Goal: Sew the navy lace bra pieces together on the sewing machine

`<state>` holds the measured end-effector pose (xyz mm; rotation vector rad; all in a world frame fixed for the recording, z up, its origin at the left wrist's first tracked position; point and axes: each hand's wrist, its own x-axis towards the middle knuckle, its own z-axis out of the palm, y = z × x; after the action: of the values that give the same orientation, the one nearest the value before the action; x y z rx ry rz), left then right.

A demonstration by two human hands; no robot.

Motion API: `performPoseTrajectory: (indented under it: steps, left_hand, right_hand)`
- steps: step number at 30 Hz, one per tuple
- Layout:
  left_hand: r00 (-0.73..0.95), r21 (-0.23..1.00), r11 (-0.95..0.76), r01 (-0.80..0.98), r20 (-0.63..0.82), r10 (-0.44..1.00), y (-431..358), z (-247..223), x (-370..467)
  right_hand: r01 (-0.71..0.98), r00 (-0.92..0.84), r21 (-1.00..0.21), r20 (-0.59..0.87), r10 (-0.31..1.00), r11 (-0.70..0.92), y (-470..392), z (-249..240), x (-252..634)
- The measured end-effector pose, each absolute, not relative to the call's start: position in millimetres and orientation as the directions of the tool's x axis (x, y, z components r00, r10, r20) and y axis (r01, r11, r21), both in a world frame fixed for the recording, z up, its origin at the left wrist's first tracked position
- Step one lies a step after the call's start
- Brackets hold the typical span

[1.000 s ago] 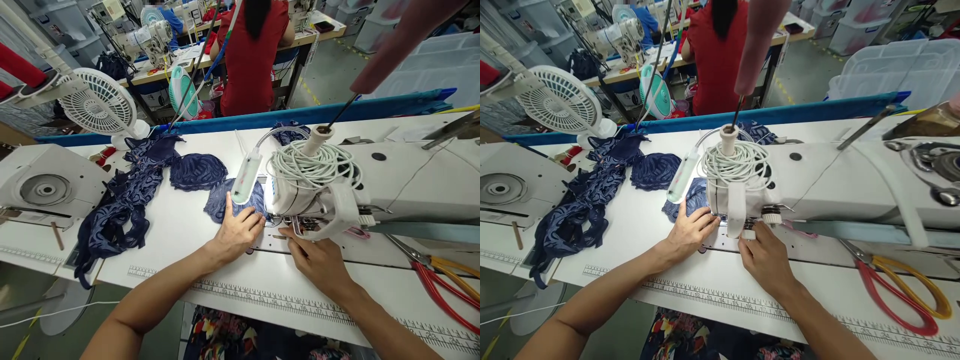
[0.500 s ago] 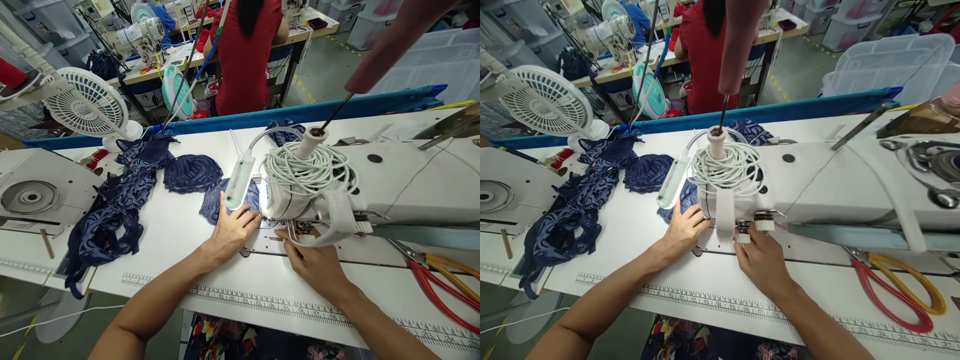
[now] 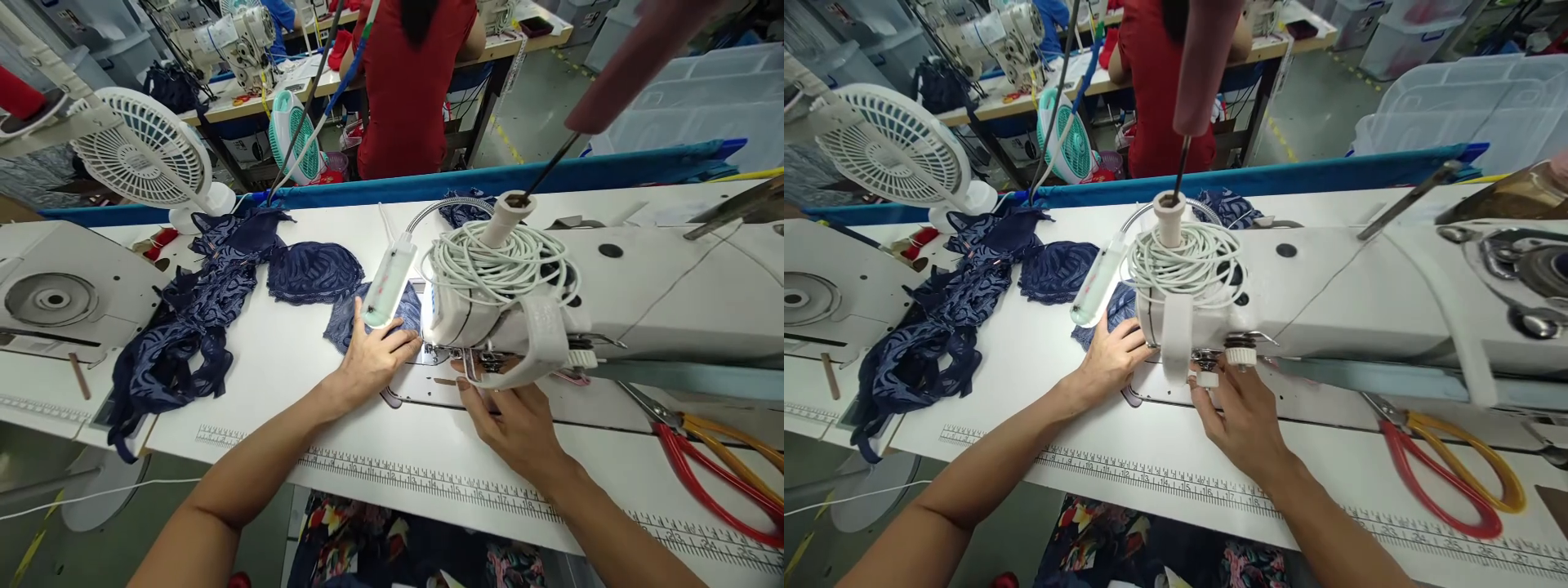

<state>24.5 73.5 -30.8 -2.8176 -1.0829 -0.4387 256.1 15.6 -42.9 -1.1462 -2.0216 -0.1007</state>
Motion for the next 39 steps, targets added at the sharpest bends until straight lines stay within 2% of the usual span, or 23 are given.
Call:
performPoseTrajectory:
  steps: [7, 20, 24, 34, 39]
  left_hand:
    - [0.697, 0.100, -0.760, 0.642, 0.338, 0.633, 77, -33, 23]
    - [0.705, 0.171, -0.766, 0.620, 0.306, 0.640, 70, -36, 23]
    - [0.702, 0.157, -0.775, 0.612, 0.342, 0.624, 65, -35, 23]
    - [0.699, 0.059, -0.762, 0.645, 0.358, 0.619, 65, -35, 25]
    - [0.678, 0.054, -0.733, 0.678, 0.339, 0.652, 68, -36, 25]
  right_hand:
    - [0.766, -0.235, -0.265, 0.732, 0.640, 0.586, 31, -47, 270]
    - [0.752, -0.148, -0.425, 0.636, 0.757, 0.503, 28, -43, 264]
    - [0.754, -0.143, -0.444, 0.609, 0.780, 0.485, 24, -43, 263]
    - [0.752, -0.220, -0.361, 0.651, 0.726, 0.551, 22, -40, 260]
    - [0.752, -0.219, -0.348, 0.669, 0.710, 0.559, 21, -41, 260]
